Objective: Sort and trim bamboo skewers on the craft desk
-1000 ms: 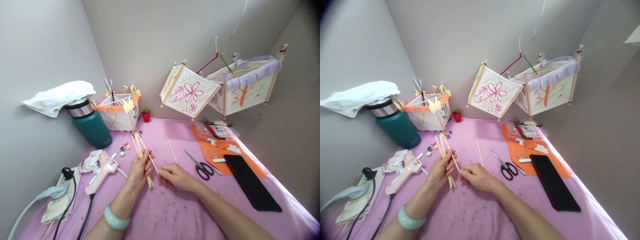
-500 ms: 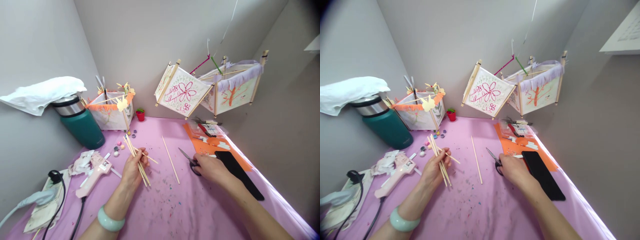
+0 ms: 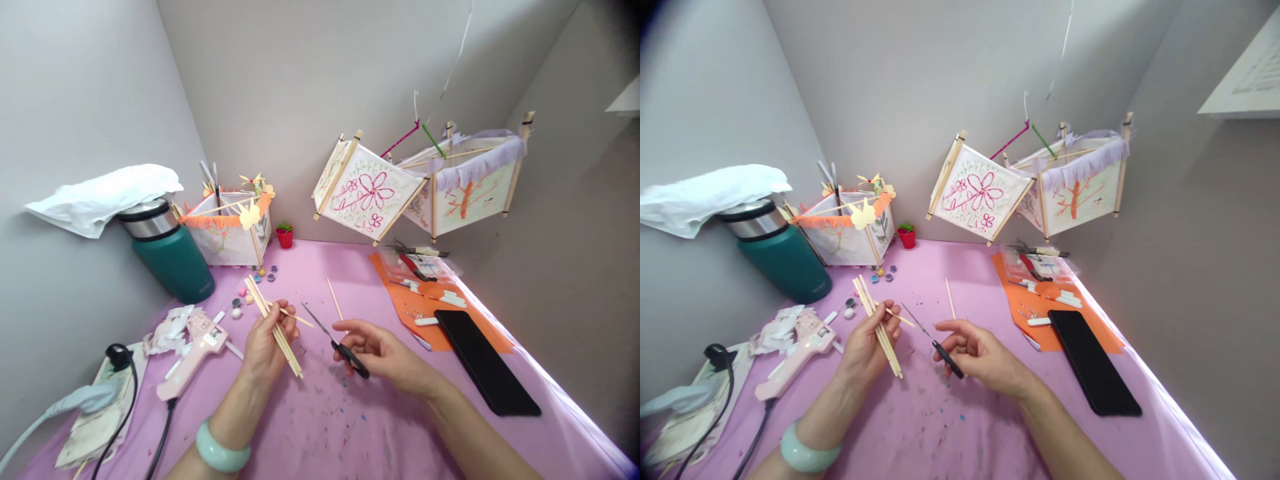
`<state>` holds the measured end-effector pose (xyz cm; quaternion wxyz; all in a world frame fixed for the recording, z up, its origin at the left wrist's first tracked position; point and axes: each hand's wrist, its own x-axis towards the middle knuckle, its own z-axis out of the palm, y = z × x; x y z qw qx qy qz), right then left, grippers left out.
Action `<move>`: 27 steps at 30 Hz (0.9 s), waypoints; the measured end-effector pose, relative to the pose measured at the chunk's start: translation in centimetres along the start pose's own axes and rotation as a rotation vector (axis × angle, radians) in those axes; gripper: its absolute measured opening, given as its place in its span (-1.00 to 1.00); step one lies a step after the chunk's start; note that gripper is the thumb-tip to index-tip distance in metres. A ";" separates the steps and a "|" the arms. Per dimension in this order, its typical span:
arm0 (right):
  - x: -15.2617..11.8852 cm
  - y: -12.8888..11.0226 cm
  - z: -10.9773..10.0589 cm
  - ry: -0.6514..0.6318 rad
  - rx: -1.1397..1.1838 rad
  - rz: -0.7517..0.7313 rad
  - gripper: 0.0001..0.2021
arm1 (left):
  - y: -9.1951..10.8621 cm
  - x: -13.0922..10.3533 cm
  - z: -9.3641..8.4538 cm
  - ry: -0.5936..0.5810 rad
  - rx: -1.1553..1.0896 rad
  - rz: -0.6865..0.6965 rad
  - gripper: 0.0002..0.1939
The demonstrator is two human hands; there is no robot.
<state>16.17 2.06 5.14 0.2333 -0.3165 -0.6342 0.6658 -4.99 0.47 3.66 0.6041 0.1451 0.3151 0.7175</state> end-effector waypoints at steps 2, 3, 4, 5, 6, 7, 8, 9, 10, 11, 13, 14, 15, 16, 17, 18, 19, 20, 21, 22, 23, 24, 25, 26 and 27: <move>0.2 0.8 0.8 0.068 -0.112 -0.087 -0.58 | 0.2 0.0 0.1 0.038 -0.024 -0.040 -0.89; 0.3 1.2 1.0 0.113 -0.208 -0.143 -0.58 | 0.2 0.0 0.2 0.057 -0.029 -0.056 -0.87; 0.3 1.6 1.0 0.149 -0.319 -0.203 -0.57 | 0.2 0.0 0.3 0.072 -0.031 -0.071 -0.86; 0.3 1.9 0.9 0.173 -0.432 -0.264 -0.55 | 0.2 -0.1 0.3 0.085 -0.029 -0.084 -0.85; 0.3 2.2 0.7 0.185 -0.536 -0.321 -0.52 | 0.2 -0.1 0.4 0.094 -0.028 -0.093 -0.84; 0.2 2.4 0.6 0.190 -0.621 -0.370 -0.50 | 0.2 -0.1 0.4 0.103 -0.027 -0.102 -0.84; 0.2 2.5 0.4 0.195 -0.688 -0.407 -0.49 | 0.2 -0.1 0.5 0.114 -0.027 -0.110 -0.83; 0.1 2.7 0.2 0.198 -0.741 -0.432 -0.49 | 0.1 -0.1 0.5 0.125 -0.029 -0.118 -0.83; 0.1 2.8 0.1 0.207 -0.783 -0.452 -0.49 | 0.1 -0.1 0.5 0.132 -0.032 -0.127 -0.82; 0.1 2.9 0.1 0.217 -0.818 -0.467 -0.49 | 0.1 -0.1 0.5 0.134 -0.034 -0.135 -0.82; 0.1 3.0 0.0 0.248 -0.878 -0.495 -0.52 | 0.0 -0.1 0.4 0.131 -0.036 -0.145 -0.82; 0.1 3.1 0.0 0.264 -0.907 -0.506 -0.54 | 0.0 0.0 0.4 0.127 -0.036 -0.146 -0.82; 0.1 3.1 0.0 0.278 -0.933 -0.518 -0.55 | -0.1 0.0 0.4 0.125 -0.036 -0.148 -0.81; 0.1 3.2 0.0 0.287 -0.956 -0.527 -0.56 | -0.1 0.0 0.4 0.127 -0.034 -0.151 -0.81; 0.1 3.2 0.0 0.292 -0.975 -0.533 -0.56 | -0.1 0.0 0.4 0.130 -0.031 -0.156 -0.80; 0.1 3.2 0.0 0.292 -0.989 -0.541 -0.57 | -0.1 0.0 0.5 0.131 -0.028 -0.164 -0.79; 0.1 3.2 0.0 0.286 -0.999 -0.547 -0.56 | -0.1 -0.1 0.5 0.130 -0.024 -0.173 -0.79; 0.1 3.2 0.0 0.278 -1.004 -0.551 -0.56 | -0.1 -0.1 0.5 0.128 -0.021 -0.184 -0.78; 0.1 3.2 0.0 0.270 -1.006 -0.554 -0.56 | -0.1 -0.1 0.5 0.123 -0.021 -0.194 -0.79; 0.1 3.2 0.0 0.263 -1.007 -0.555 -0.56 | -0.1 -0.1 0.4 0.116 -0.025 -0.204 -0.79; 0.0 3.2 0.0 0.260 -1.007 -0.556 -0.57 | -0.1 -0.1 0.4 0.108 -0.032 -0.214 -0.79; 0.0 3.2 0.1 0.261 -1.008 -0.556 -0.57 | -0.1 -0.1 0.3 0.100 -0.039 -0.224 -0.80; 0.0 3.2 0.1 0.265 -1.007 -0.558 -0.57 | -0.1 -0.1 0.2 0.094 -0.048 -0.233 -0.80; 0.0 3.2 0.2 0.269 -1.006 -0.559 -0.57 | -0.2 -0.1 0.1 0.088 -0.057 -0.240 -0.80; 0.0 3.2 0.2 0.272 -1.005 -0.562 -0.58 | -0.2 0.0 0.1 0.085 -0.065 -0.248 -0.80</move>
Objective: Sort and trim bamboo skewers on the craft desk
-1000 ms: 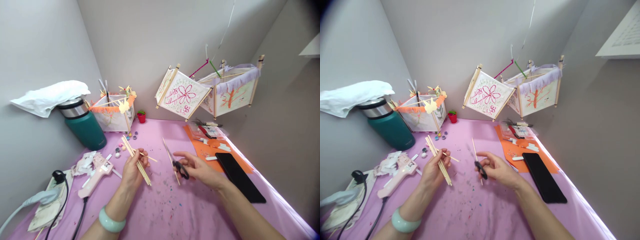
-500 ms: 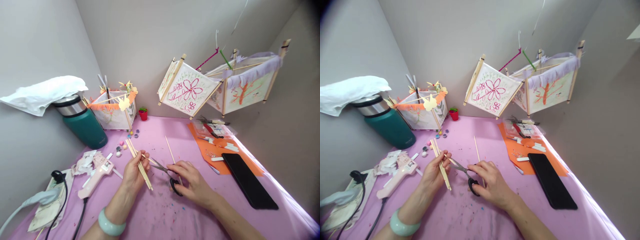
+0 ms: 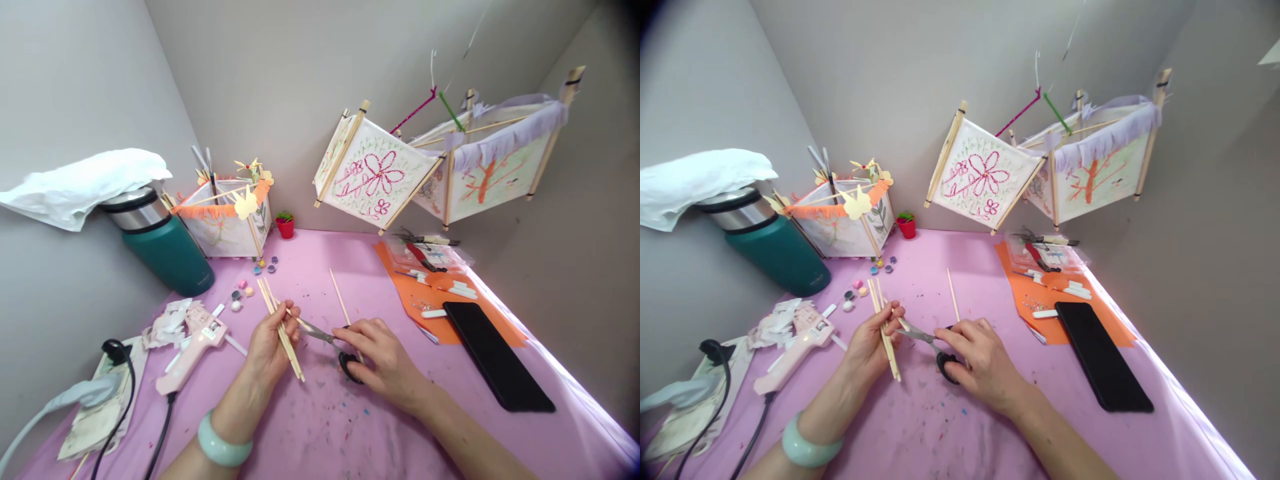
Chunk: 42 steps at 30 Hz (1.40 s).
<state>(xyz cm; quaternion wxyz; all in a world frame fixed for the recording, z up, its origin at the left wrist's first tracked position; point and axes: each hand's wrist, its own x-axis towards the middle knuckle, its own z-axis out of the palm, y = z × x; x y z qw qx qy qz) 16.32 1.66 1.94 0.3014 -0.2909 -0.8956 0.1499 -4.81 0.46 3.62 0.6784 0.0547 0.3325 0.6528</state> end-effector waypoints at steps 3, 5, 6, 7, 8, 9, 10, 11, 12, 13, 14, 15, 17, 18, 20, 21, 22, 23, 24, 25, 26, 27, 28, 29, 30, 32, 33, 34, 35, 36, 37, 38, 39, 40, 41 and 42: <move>0.0 -0.1 0.0 0.001 0.016 -0.007 -0.57 | 0.0 0.0 0.0 0.009 -0.028 -0.025 -0.79; 0.0 -0.1 0.0 -0.007 0.031 -0.009 -0.57 | 0.0 0.0 0.0 0.022 -0.044 -0.047 -0.79; 0.0 -0.1 0.0 -0.010 0.036 -0.006 -0.57 | 0.0 0.0 0.0 0.026 -0.050 -0.056 -0.79; 0.0 -0.1 0.0 -0.013 0.037 -0.003 -0.58 | 0.0 0.0 0.0 0.028 -0.055 -0.061 -0.79; 0.0 -0.1 0.0 -0.011 0.034 -0.001 -0.58 | 0.0 0.0 0.0 0.027 -0.057 -0.065 -0.79; 0.0 -0.1 0.0 -0.008 0.030 0.000 -0.58 | 0.0 0.0 0.0 0.026 -0.057 -0.064 -0.80; 0.0 -0.1 0.0 -0.003 0.025 -0.001 -0.58 | -0.1 0.0 0.0 0.024 -0.058 -0.061 -0.80; 0.0 -0.1 0.1 0.000 0.023 -0.003 -0.59 | -0.1 0.1 0.0 0.024 -0.058 -0.059 -0.80; 0.0 -0.1 0.1 0.001 0.025 -0.006 -0.58 | -0.1 0.1 -0.1 0.026 -0.058 -0.057 -0.80; 0.0 -0.1 0.1 0.000 0.030 -0.009 -0.58 | -0.1 0.0 -0.1 0.028 -0.058 -0.057 -0.80; -0.1 -0.1 0.1 -0.005 0.038 -0.012 -0.58 | -0.1 0.0 -0.1 0.031 -0.060 -0.058 -0.80; -0.1 -0.1 0.1 -0.012 0.049 -0.013 -0.57 | -0.1 0.0 0.0 0.031 -0.061 -0.062 -0.79; -0.1 -0.1 0.1 -0.031 0.076 -0.014 -0.57 | -0.1 -0.1 0.0 0.031 -0.061 -0.074 -0.78; 0.0 -0.1 0.1 -0.040 0.091 -0.012 -0.57 | 0.0 -0.1 0.1 0.030 -0.060 -0.080 -0.78; 0.0 -0.2 0.1 -0.052 0.113 -0.014 -0.57 | 0.0 -0.1 0.1 0.031 -0.057 -0.091 -0.78; 0.0 -0.3 0.1 -0.054 0.117 -0.016 -0.58 | 0.0 -0.1 0.1 0.031 -0.056 -0.094 -0.78; 0.0 -0.3 0.1 -0.052 0.114 -0.017 -0.58 | 0.0 -0.1 0.1 0.030 -0.054 -0.092 -0.78; 0.0 -0.4 0.1 -0.049 0.105 -0.016 -0.58 | -0.1 -0.1 0.1 0.027 -0.054 -0.088 -0.78; 0.0 -0.4 0.1 -0.043 0.094 -0.014 -0.58 | -0.1 0.0 0.0 0.023 -0.052 -0.082 -0.79; 0.0 -0.4 0.2 -0.037 0.083 -0.012 -0.59 | -0.1 0.0 0.0 0.020 -0.052 -0.074 -0.79; -0.1 -0.4 0.2 -0.032 0.073 -0.009 -0.59 | -0.2 0.1 -0.1 0.021 -0.051 -0.069 -0.80; -0.1 -0.4 0.2 -0.031 0.065 -0.008 -0.60 | -0.2 0.1 -0.2 0.023 -0.051 -0.067 -0.80; -0.2 -0.4 0.2 -0.035 0.059 -0.006 -0.60 | -0.2 0.2 -0.2 0.027 -0.051 -0.067 -0.80; -0.2 -0.4 0.2 -0.041 0.053 -0.005 -0.61 | -0.3 0.3 -0.3 0.032 -0.048 -0.065 -0.80; -0.2 -0.4 0.2 -0.047 0.045 -0.003 -0.62 | -0.3 0.3 -0.3 0.039 -0.042 -0.060 -0.80; -0.2 -0.4 0.2 -0.056 0.028 0.002 -0.62 | -0.4 0.4 -0.4 0.048 -0.022 -0.046 -0.81; -0.2 -0.4 0.1 -0.058 0.022 0.002 -0.62 | -0.4 0.4 -0.4 0.048 -0.014 -0.038 -0.82; -0.2 -0.4 0.1 -0.061 0.019 0.002 -0.61 | -0.4 0.4 -0.5 0.048 -0.006 -0.030 -0.82; -0.2 -0.4 0.1 -0.065 0.018 -0.002 -0.61 | -0.4 0.5 -0.5 0.044 0.000 -0.020 -0.81; -0.2 -0.4 0.0 -0.071 0.018 -0.005 -0.61 | -0.5 0.5 -0.6 0.040 0.007 -0.011 -0.81; -0.2 -0.4 0.0 -0.077 0.018 -0.007 -0.62 | -0.5 0.5 -0.6 0.036 0.015 0.000 -0.81; -0.2 -0.4 0.0 -0.081 0.015 -0.009 -0.62 | -0.5 0.5 -0.7 0.035 0.024 0.011 -0.81; -0.2 -0.3 -0.1 -0.084 0.011 -0.008 -0.63 | -0.5 0.6 -0.7 0.035 0.033 0.022 -0.81; -0.3 -0.3 -0.1 -0.084 0.007 -0.005 -0.64 | -0.6 0.6 -0.8 0.037 0.041 0.032 -0.81; -0.3 -0.2 -0.1 -0.082 0.003 -0.003 -0.65 | -0.6 0.6 -0.8 0.040 0.048 0.042 -0.81; -0.3 -0.1 -0.1 -0.080 0.000 -0.001 -0.66 | -0.6 0.6 -0.8 0.045 0.054 0.055 -0.81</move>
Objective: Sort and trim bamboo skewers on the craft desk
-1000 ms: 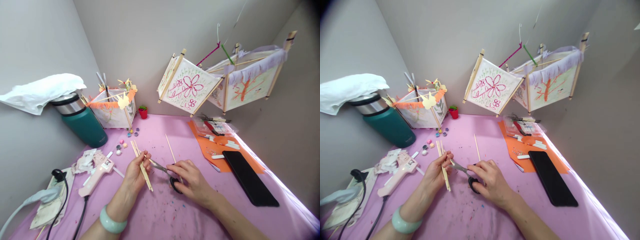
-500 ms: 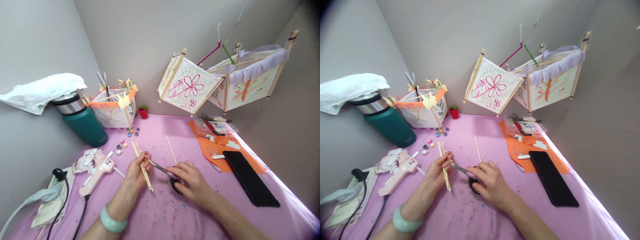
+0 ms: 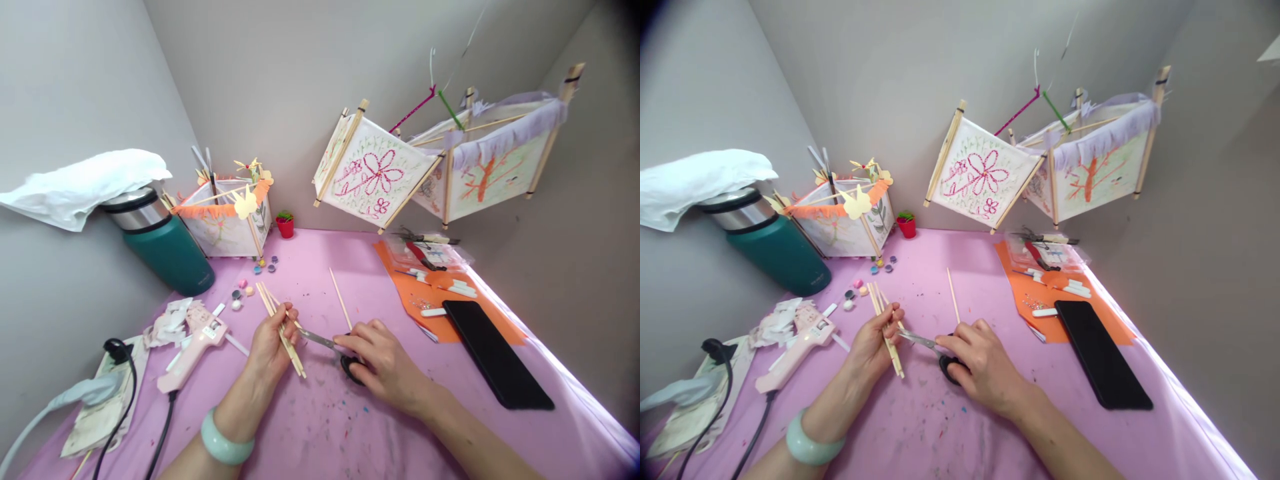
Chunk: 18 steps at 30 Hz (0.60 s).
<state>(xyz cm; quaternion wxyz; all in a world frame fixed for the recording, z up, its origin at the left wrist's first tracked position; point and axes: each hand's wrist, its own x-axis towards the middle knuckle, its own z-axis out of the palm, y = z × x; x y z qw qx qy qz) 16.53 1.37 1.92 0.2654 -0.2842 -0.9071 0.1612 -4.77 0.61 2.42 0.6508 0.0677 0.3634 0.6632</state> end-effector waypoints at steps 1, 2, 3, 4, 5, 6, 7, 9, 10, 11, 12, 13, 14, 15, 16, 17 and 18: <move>0.0 0.1 0.0 0.002 -0.003 0.001 -0.66 | 0.0 0.0 0.0 0.004 0.005 0.016 -0.81; -0.1 0.1 0.1 0.001 -0.005 0.005 -0.66 | 0.0 0.0 0.0 0.007 0.011 0.032 -0.82; -0.1 0.2 0.1 0.002 -0.009 0.013 -0.67 | -0.1 0.0 0.0 0.009 0.015 0.047 -0.82; -0.2 0.2 0.2 0.004 -0.014 0.024 -0.67 | 0.0 -0.1 0.1 0.010 0.017 0.064 -0.82; -0.2 0.2 0.3 0.005 -0.017 0.039 -0.68 | 0.0 -0.1 0.1 0.008 0.017 0.092 -0.82; -0.2 0.1 0.4 0.005 -0.014 0.054 -0.68 | 0.0 -0.1 0.2 0.003 0.020 0.129 -0.83; -0.2 0.1 0.4 0.001 0.000 0.071 -0.69 | 0.1 -0.1 0.3 -0.004 0.024 0.173 -0.85; -0.1 0.0 0.4 -0.006 0.062 0.120 -0.71 | 0.3 -0.2 0.4 -0.024 0.035 0.255 -0.91; 0.0 -0.1 0.3 -0.004 0.105 0.159 -0.72 | 0.3 -0.2 0.4 -0.033 0.041 0.285 -0.94; 0.1 -0.1 0.2 0.003 0.149 0.205 -0.73 | 0.4 -0.2 0.5 -0.042 0.046 0.303 -0.96; 0.2 -0.1 0.1 0.011 0.189 0.253 -0.75 | 0.4 -0.2 0.5 -0.050 0.050 0.314 -0.96; 0.3 -0.2 -0.1 0.016 0.223 0.293 -0.76 | 0.4 -0.2 0.5 -0.056 0.057 0.324 -0.94; 0.3 -0.2 -0.2 0.015 0.248 0.320 -0.76 | 0.4 -0.3 0.5 -0.064 0.066 0.334 -0.92; 0.4 -0.3 -0.3 0.007 0.262 0.331 -0.76 | 0.3 -0.3 0.5 -0.071 0.077 0.344 -0.91; 0.4 -0.4 -0.3 -0.003 0.267 0.328 -0.77 | 0.3 -0.3 0.5 -0.078 0.088 0.351 -0.89; 0.4 -0.5 -0.3 -0.008 0.261 0.318 -0.76 | 0.2 -0.3 0.5 -0.084 0.097 0.357 -0.88; 0.4 -0.6 -0.2 -0.009 0.248 0.303 -0.76 | 0.2 -0.4 0.5 -0.091 0.104 0.360 -0.88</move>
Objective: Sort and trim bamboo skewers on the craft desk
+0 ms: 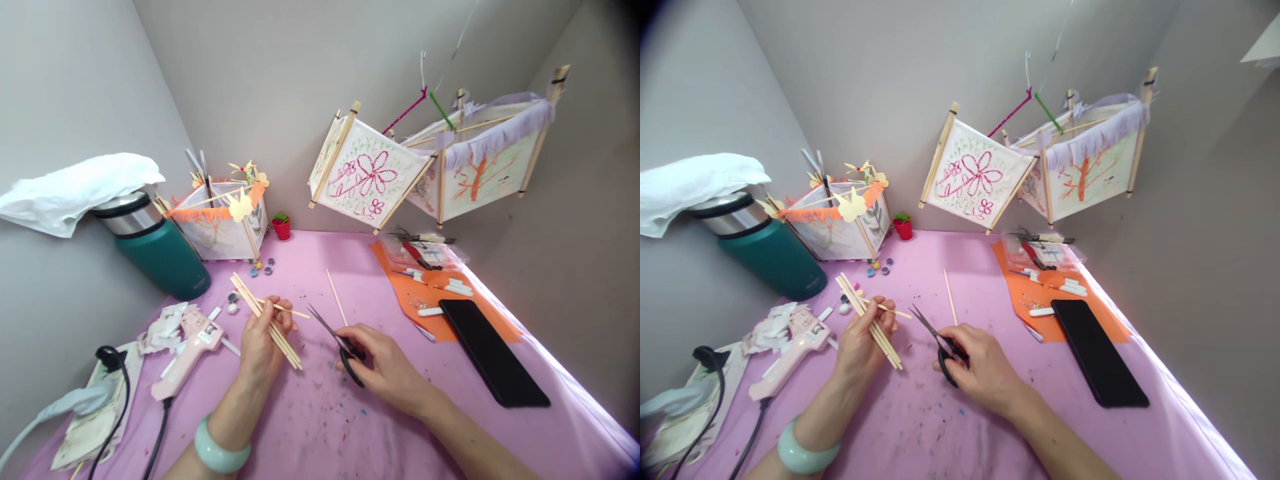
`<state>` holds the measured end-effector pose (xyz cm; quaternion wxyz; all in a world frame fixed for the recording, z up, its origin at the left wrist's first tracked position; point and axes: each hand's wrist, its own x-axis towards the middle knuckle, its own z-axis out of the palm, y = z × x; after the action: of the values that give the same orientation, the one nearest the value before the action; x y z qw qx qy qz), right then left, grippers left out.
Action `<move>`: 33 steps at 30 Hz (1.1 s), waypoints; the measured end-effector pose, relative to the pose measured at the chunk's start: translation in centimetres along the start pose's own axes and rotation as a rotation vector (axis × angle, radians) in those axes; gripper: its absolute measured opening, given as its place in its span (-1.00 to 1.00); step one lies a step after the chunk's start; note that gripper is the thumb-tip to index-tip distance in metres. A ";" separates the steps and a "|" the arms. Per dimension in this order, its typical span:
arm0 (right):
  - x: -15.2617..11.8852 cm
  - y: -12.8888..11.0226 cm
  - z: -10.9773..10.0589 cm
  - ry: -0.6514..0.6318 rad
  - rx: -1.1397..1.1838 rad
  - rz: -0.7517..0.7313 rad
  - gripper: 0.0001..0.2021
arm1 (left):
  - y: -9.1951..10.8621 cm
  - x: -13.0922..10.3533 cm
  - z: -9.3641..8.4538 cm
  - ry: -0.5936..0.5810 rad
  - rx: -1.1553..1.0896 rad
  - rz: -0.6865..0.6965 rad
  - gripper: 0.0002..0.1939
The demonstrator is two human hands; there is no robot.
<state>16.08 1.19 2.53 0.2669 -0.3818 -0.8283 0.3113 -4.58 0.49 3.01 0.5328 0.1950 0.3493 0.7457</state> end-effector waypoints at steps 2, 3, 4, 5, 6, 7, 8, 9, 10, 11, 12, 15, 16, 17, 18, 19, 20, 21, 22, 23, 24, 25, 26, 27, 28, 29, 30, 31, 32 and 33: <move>-0.1 -0.1 0.2 0.002 -0.034 -0.029 -0.74 | 0.0 0.0 0.0 -0.011 0.003 0.003 -0.88; -0.1 -0.1 0.3 0.007 -0.046 -0.039 -0.73 | 0.0 0.0 0.0 -0.014 0.003 0.004 -0.88; -0.1 -0.1 0.3 0.017 -0.048 -0.042 -0.73 | 0.0 0.0 0.0 -0.016 0.005 0.004 -0.88; -0.1 0.0 0.3 0.037 -0.039 -0.037 -0.74 | 0.1 0.0 -0.1 -0.019 0.011 -0.003 -0.88; -0.1 0.2 0.3 0.069 -0.019 -0.022 -0.74 | 0.1 0.1 -0.1 -0.025 0.025 -0.020 -0.87; 0.0 0.4 0.2 0.109 0.004 0.002 -0.74 | 0.2 0.1 -0.2 -0.034 0.047 -0.050 -0.86; 0.1 0.7 0.1 0.152 0.024 0.029 -0.73 | 0.2 0.1 -0.2 -0.046 0.078 -0.096 -0.84; 0.1 1.0 0.0 0.190 0.035 0.057 -0.72 | 0.1 0.0 -0.3 -0.059 0.118 -0.154 -0.81; 0.2 1.3 -0.1 0.219 0.032 0.078 -0.72 | 0.1 0.0 -0.3 -0.075 0.159 -0.216 -0.78; 0.3 1.6 -0.1 0.234 0.012 0.088 -0.71 | 0.0 -0.1 -0.4 -0.092 0.197 -0.276 -0.75; 0.3 1.8 -0.2 0.236 -0.020 0.087 -0.72 | -0.1 -0.2 -0.4 -0.111 0.229 -0.326 -0.71; 0.3 2.1 0.0 0.207 -0.154 0.039 -0.70 | -0.3 -0.5 -0.5 -0.178 0.265 -0.402 -0.60; 0.3 2.2 0.0 0.195 -0.195 0.021 -0.70 | -0.4 -0.6 -0.5 -0.200 0.265 -0.411 -0.58; 0.2 2.1 0.1 0.184 -0.229 0.007 -0.69 | -0.4 -0.6 -0.5 -0.219 0.264 -0.418 -0.55; 0.2 2.1 0.1 0.179 -0.254 -0.003 -0.68 | -0.4 -0.7 -0.4 -0.235 0.260 -0.421 -0.54; 0.1 2.0 0.2 0.177 -0.272 -0.010 -0.68 | -0.3 -0.7 -0.4 -0.248 0.254 -0.425 -0.53; 0.1 1.9 0.2 0.175 -0.285 -0.016 -0.68 | -0.3 -0.7 -0.4 -0.261 0.246 -0.427 -0.52; 0.1 1.8 0.2 0.172 -0.293 -0.023 -0.68 | -0.3 -0.8 -0.4 -0.273 0.233 -0.430 -0.53; 0.0 1.8 0.2 0.168 -0.299 -0.032 -0.68 | -0.3 -0.8 -0.3 -0.285 0.216 -0.437 -0.53; 0.0 1.7 0.3 0.162 -0.304 -0.040 -0.68 | -0.3 -0.8 -0.3 -0.294 0.199 -0.446 -0.54; 0.0 1.7 0.3 0.157 -0.310 -0.048 -0.68 | -0.2 -0.8 -0.3 -0.299 0.185 -0.454 -0.54; 0.0 1.7 0.4 0.153 -0.318 -0.054 -0.68 | -0.2 -0.8 -0.2 -0.300 0.179 -0.460 -0.54; -0.1 1.7 0.5 0.154 -0.327 -0.058 -0.68 | -0.3 -0.8 -0.2 -0.299 0.182 -0.459 -0.53; -0.1 1.7 0.5 0.161 -0.336 -0.060 -0.68 | -0.3 -0.8 -0.2 -0.296 0.194 -0.455 -0.52; -0.1 1.7 0.6 0.169 -0.344 -0.062 -0.67 | -0.3 -0.8 -0.2 -0.294 0.210 -0.448 -0.51; -0.1 1.7 0.7 0.175 -0.350 -0.063 -0.67 | -0.4 -0.8 -0.1 -0.295 0.228 -0.441 -0.50; -0.1 1.7 0.7 0.178 -0.354 -0.063 -0.66 | -0.4 -0.9 -0.1 -0.296 0.246 -0.433 -0.48; -0.2 1.6 0.8 0.178 -0.355 -0.061 -0.66 | -0.5 -0.9 -0.1 -0.296 0.267 -0.424 -0.47; -0.2 1.5 0.8 0.176 -0.352 -0.058 -0.67 | -0.5 -1.0 -0.1 -0.292 0.290 -0.416 -0.46; -0.2 1.4 0.9 0.171 -0.344 -0.052 -0.67 | -0.6 -1.1 -0.1 -0.287 0.315 -0.405 -0.45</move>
<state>16.22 1.50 0.90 0.2748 -0.4255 -0.8532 0.1245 -3.84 -0.43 2.59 0.6781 0.3050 0.4136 0.5255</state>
